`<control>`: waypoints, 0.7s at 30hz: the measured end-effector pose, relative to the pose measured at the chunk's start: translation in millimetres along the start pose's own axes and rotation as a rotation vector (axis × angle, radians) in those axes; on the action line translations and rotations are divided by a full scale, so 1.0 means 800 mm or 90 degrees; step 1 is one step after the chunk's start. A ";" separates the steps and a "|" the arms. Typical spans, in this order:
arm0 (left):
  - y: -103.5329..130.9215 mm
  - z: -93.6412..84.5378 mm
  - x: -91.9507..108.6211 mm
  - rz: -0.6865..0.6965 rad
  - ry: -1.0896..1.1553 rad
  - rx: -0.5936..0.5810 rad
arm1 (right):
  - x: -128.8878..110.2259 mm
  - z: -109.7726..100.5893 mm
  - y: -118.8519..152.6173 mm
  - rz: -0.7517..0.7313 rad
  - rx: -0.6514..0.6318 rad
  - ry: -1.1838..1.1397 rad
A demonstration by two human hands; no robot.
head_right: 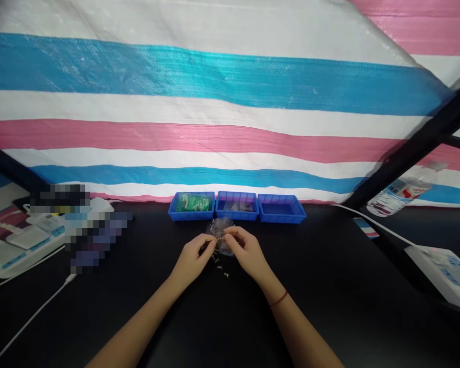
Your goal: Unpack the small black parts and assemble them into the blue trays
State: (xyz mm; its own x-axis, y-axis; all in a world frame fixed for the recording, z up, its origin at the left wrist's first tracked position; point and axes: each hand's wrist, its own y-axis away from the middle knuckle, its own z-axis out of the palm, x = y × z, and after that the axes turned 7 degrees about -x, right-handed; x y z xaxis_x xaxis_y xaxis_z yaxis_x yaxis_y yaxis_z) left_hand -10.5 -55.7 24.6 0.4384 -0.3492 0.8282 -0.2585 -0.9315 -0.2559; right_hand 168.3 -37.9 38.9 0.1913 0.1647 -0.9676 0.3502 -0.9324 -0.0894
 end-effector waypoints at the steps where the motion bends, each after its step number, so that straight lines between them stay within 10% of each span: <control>1: 0.000 0.000 0.001 -0.003 0.004 0.006 | 0.000 0.001 0.000 -0.004 -0.004 -0.002; 13: -0.003 0.003 -0.002 -0.124 0.297 0.005 | -0.005 0.006 0.007 -0.268 0.099 0.181; 21: -0.005 -0.004 0.002 -0.004 0.228 0.101 | -0.001 0.005 0.006 -0.197 0.047 0.107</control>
State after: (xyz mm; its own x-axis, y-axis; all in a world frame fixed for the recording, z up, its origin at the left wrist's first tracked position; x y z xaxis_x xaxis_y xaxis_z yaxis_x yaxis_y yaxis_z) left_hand -11.5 -52.4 28.5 0.1046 -0.3118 0.9444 -0.1084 -0.9475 -0.3009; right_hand 166.1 -44.0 38.6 0.2371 0.4878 -0.8401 0.3489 -0.8499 -0.3950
